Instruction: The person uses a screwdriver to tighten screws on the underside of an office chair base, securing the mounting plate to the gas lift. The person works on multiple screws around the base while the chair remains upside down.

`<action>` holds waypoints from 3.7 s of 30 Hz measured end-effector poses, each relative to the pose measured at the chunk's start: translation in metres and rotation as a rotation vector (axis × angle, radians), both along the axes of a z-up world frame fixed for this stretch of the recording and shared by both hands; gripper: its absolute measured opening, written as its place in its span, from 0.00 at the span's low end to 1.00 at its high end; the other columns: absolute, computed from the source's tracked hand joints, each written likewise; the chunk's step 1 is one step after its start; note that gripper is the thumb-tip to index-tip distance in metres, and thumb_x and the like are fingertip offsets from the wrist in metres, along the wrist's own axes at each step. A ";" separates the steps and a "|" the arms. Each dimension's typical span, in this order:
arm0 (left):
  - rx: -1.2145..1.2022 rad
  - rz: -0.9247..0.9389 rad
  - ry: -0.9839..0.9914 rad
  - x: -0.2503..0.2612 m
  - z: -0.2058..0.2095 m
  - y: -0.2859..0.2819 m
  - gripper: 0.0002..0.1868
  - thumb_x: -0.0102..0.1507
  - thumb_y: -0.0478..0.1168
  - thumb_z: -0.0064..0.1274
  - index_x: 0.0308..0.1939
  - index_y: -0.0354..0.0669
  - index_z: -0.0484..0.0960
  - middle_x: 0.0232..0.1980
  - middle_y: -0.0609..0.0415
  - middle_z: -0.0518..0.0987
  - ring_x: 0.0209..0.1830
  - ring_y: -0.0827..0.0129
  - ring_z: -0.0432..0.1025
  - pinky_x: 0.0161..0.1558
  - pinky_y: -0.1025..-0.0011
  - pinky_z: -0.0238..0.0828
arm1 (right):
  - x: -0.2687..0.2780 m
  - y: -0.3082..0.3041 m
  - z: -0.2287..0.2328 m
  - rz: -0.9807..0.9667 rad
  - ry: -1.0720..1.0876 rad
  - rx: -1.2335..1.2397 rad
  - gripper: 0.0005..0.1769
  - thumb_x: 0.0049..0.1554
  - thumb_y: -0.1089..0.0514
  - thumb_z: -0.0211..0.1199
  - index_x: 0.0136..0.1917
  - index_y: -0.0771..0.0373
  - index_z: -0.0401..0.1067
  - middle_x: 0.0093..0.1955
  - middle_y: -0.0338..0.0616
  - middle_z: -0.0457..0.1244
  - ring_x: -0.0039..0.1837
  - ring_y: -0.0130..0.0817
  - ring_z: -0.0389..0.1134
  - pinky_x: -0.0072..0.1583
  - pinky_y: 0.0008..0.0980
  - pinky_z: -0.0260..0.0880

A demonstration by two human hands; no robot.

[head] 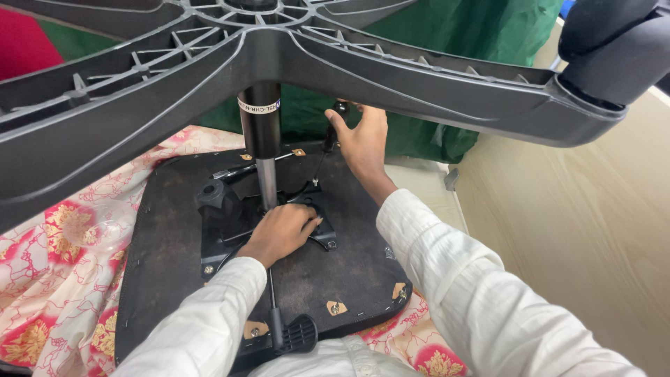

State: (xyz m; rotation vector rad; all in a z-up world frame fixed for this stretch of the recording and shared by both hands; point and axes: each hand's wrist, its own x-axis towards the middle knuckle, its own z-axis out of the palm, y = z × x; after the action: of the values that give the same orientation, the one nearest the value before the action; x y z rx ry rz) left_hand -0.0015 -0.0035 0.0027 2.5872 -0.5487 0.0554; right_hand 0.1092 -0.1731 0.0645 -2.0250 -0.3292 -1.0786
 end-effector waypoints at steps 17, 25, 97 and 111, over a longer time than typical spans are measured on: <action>0.020 0.005 -0.009 -0.002 -0.002 0.001 0.14 0.67 0.49 0.52 0.42 0.45 0.87 0.38 0.49 0.85 0.41 0.53 0.80 0.49 0.56 0.76 | -0.004 0.007 0.014 0.210 0.105 0.146 0.18 0.56 0.58 0.72 0.58 0.64 0.74 0.55 0.45 0.72 0.60 0.38 0.75 0.61 0.36 0.72; 0.011 -0.008 -0.025 0.000 -0.005 0.003 0.14 0.67 0.49 0.52 0.42 0.44 0.87 0.38 0.48 0.85 0.42 0.52 0.80 0.48 0.55 0.76 | -0.018 0.017 0.018 0.077 0.141 0.086 0.18 0.52 0.59 0.75 0.54 0.64 0.74 0.55 0.48 0.70 0.58 0.42 0.72 0.62 0.39 0.70; -1.219 0.452 0.838 0.094 -0.043 -0.033 0.28 0.72 0.35 0.32 0.78 0.49 0.57 0.72 0.52 0.71 0.64 0.64 0.72 0.64 0.66 0.75 | 0.063 -0.049 -0.034 0.217 0.238 0.381 0.14 0.65 0.59 0.59 0.60 0.71 0.72 0.56 0.49 0.68 0.56 0.33 0.69 0.58 0.35 0.70; -0.012 0.377 -0.229 0.076 -0.050 -0.042 0.19 0.61 0.31 0.55 0.58 0.37 0.78 0.62 0.47 0.72 0.62 0.52 0.70 0.58 0.57 0.74 | -0.017 -0.097 -0.137 -0.057 0.686 0.997 0.16 0.67 0.61 0.49 0.67 0.65 0.64 0.63 0.54 0.59 0.55 0.39 0.70 0.51 0.32 0.81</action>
State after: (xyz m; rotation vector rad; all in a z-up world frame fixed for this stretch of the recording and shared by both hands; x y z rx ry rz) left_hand 0.0744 -0.0454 -0.0472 2.6544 -0.1295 0.4836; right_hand 0.0919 -0.2701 -0.0727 -1.3443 0.5347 -0.3614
